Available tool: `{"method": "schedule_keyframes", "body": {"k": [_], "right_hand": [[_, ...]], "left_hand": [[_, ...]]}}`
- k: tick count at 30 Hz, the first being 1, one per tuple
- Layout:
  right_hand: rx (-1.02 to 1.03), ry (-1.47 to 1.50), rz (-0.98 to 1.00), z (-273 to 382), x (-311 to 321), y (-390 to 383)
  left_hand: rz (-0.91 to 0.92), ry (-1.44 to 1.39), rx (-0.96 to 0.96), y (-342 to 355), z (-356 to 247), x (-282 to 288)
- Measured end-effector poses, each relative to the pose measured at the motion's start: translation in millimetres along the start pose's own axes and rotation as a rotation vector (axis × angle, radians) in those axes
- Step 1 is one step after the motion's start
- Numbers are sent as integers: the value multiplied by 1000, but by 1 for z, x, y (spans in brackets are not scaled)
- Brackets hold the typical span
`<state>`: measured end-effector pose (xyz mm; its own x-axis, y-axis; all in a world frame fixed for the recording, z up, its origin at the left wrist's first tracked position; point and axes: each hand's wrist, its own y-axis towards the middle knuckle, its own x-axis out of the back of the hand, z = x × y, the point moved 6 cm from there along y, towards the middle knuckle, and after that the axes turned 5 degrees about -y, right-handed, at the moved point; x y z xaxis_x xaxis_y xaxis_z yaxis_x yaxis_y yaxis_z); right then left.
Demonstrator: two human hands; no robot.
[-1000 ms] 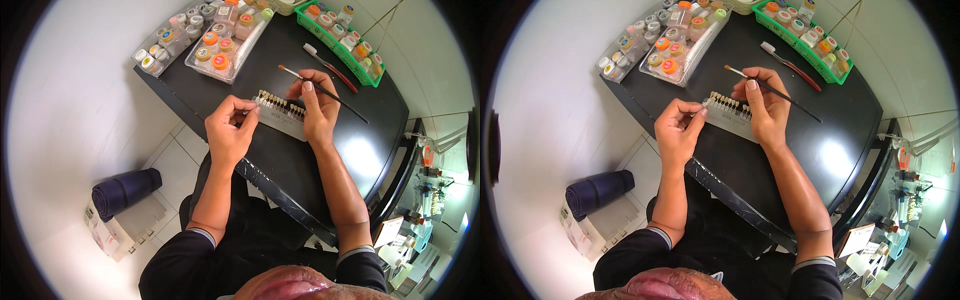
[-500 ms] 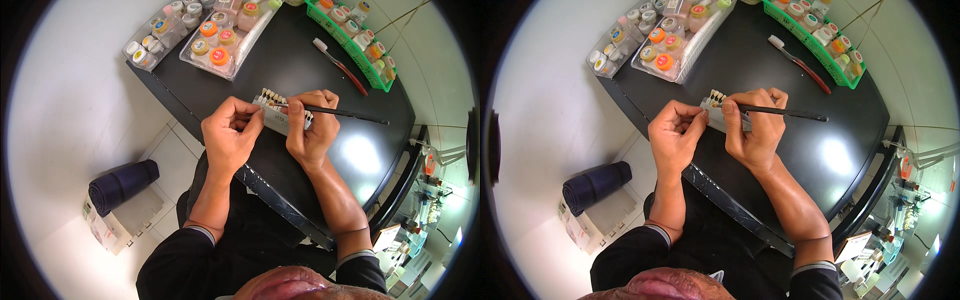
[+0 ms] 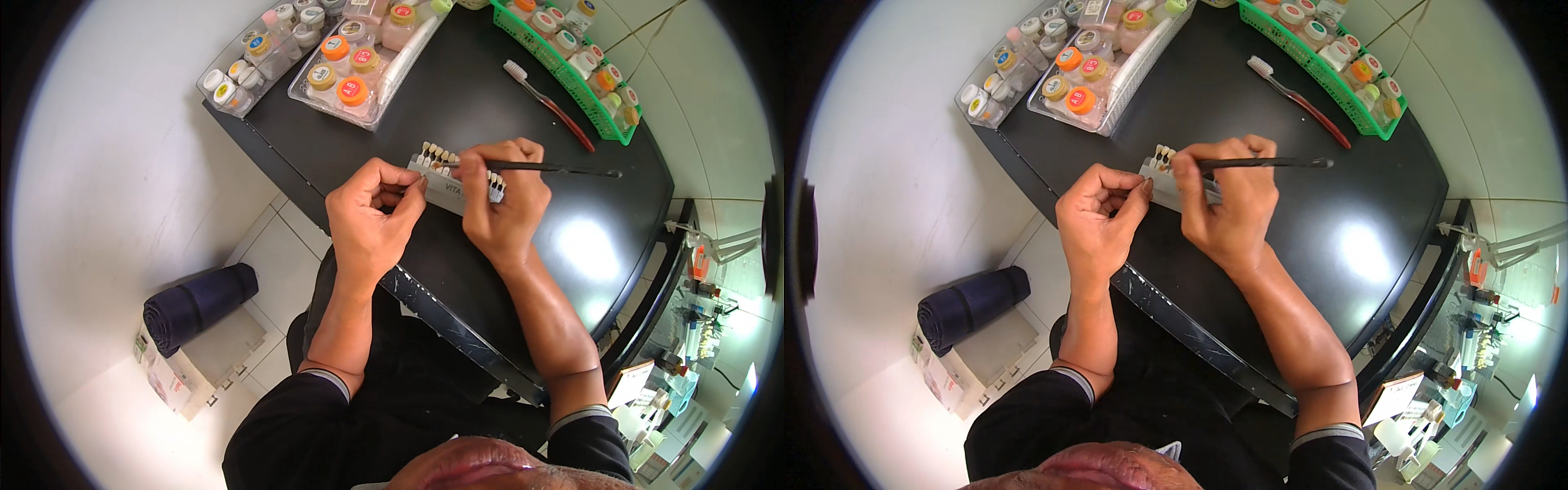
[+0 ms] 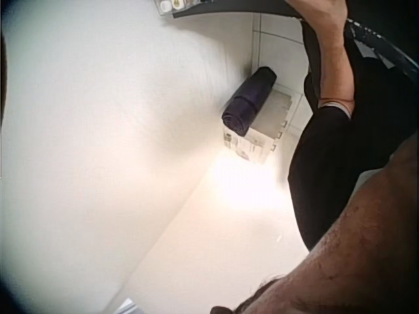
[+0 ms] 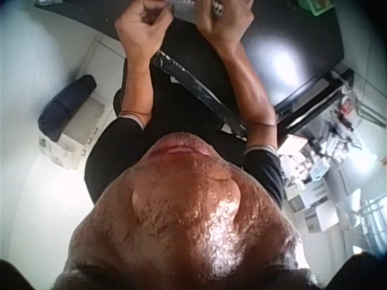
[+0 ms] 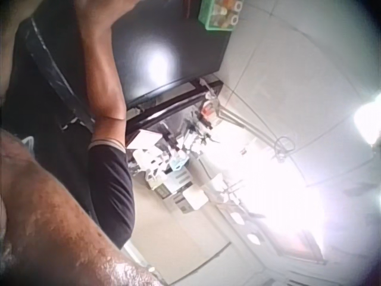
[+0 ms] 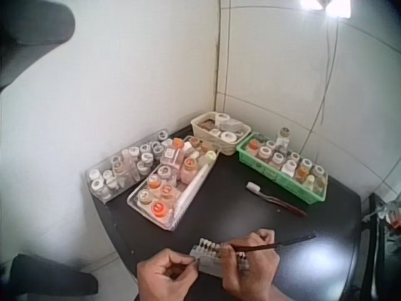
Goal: The person applies stain to a single dental crown using a fine brush and compares the shade against a dental shade guide.
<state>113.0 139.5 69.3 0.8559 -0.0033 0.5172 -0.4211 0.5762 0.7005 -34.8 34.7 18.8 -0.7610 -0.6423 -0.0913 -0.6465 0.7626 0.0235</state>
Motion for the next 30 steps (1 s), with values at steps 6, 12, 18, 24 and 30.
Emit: {"method": "schedule_keyframes", "body": {"k": [6,12,18,24,30], "right_hand": [[-127,-59,-58,-12,5,1],[-133,89,-34,-8,0,2],[-214,14,-22,-14,0,3],[-208,12,-6,-15,1,4],[-189,-34,10,-14,-1,6]], "left_hand": [[25,33,-98,0,-3,0],[79,54,-147,0,1,-1],[95,102,-166,0,-2,-2],[98,108,-168,0,-2,-3],[106,111,-190,1,-1,-2]]}}
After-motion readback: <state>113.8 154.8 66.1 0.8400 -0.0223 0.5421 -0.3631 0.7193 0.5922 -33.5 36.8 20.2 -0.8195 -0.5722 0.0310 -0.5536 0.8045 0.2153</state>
